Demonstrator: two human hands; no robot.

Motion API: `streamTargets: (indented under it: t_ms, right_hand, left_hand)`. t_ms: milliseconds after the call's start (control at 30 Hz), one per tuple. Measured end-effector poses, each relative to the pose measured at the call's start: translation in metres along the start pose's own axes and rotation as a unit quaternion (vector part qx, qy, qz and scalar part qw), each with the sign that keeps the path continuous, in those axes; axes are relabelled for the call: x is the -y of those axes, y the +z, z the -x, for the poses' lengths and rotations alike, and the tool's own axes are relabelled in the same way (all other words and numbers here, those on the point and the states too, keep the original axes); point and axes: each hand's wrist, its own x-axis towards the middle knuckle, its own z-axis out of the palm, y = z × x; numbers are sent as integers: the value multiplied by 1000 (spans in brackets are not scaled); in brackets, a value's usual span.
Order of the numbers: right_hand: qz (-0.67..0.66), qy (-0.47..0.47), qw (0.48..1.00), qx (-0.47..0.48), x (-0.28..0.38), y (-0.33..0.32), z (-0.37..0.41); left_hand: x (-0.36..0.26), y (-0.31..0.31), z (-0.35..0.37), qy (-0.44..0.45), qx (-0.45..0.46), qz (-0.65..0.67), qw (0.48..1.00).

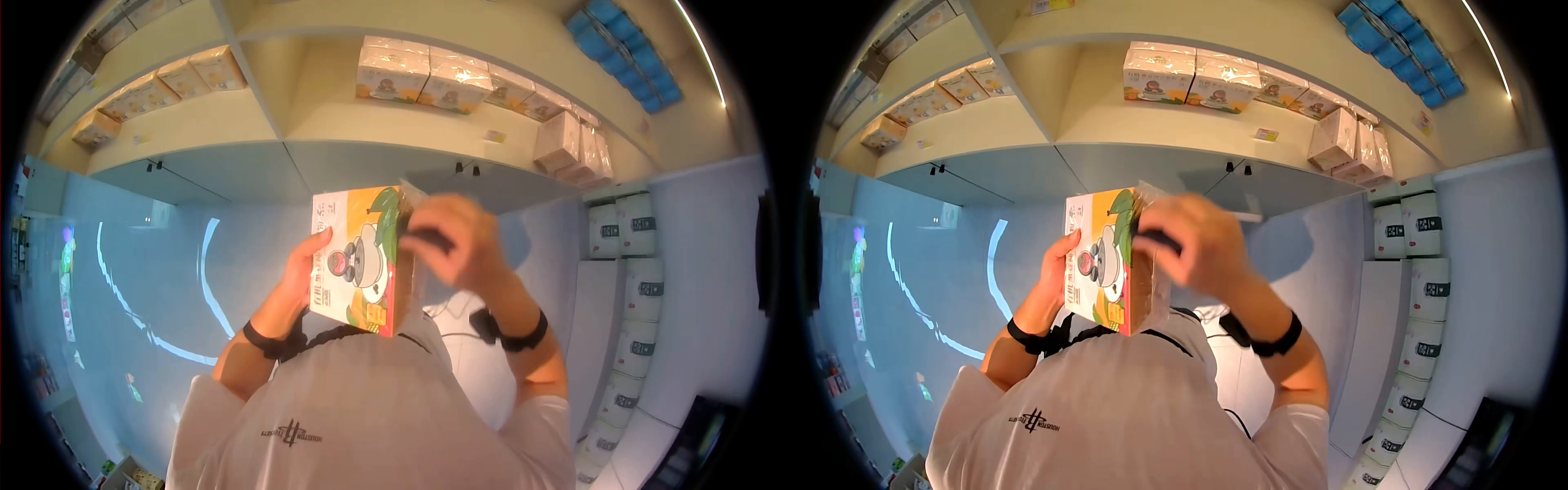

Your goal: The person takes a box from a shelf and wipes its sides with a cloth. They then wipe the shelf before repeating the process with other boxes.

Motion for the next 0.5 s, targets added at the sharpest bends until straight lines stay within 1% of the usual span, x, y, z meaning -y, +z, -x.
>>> streamTargets:
  t_ms: [33, 67, 133, 167, 200, 267, 300, 333, 400, 433, 500]
  right_hand:
    - [12, 29, 999, -25, -8, 1, 0]
    - [14, 26, 999, -29, -7, -1, 2]
    - [-94, -33, 994, 49, 5, -6, 6]
    - [-120, -50, 989, 75, 15, -6, 11]
    - [-122, -50, 988, 77, 14, -5, 12]
    - [-76, -46, 995, 45, 7, -3, 12]
    - [-15, -37, 999, -4, 0, -5, 3]
    - [-15, -34, 999, -6, -3, -7, 0]
    - [-21, -33, 999, -25, -8, -14, -7]
    - [-21, -36, 999, -26, -2, -14, -3]
    - [-126, -56, 988, 73, 17, -11, 13]
  left_hand:
    - [1, 1, 0, -6, 1, -7, 1000]
    - [1, 4, -1, -4, 4, -10, 1000]
    - [0, 13, 1, 34, -27, -15, 999]
    - [-1, 11, 2, 35, -31, -15, 999]
    - [-1, 8, 2, 36, -33, -13, 999]
    - [0, 2, 0, 17, 2, -12, 1000]
    - [2, 1, 0, 17, 3, -19, 1000]
    - [5, 3, 2, 14, 4, -20, 1000]
    - [6, 11, 2, 46, -20, -54, 997]
    - [3, 10, 3, 51, 6, -64, 997]
    - [1, 9, 3, 45, 3, -51, 998]
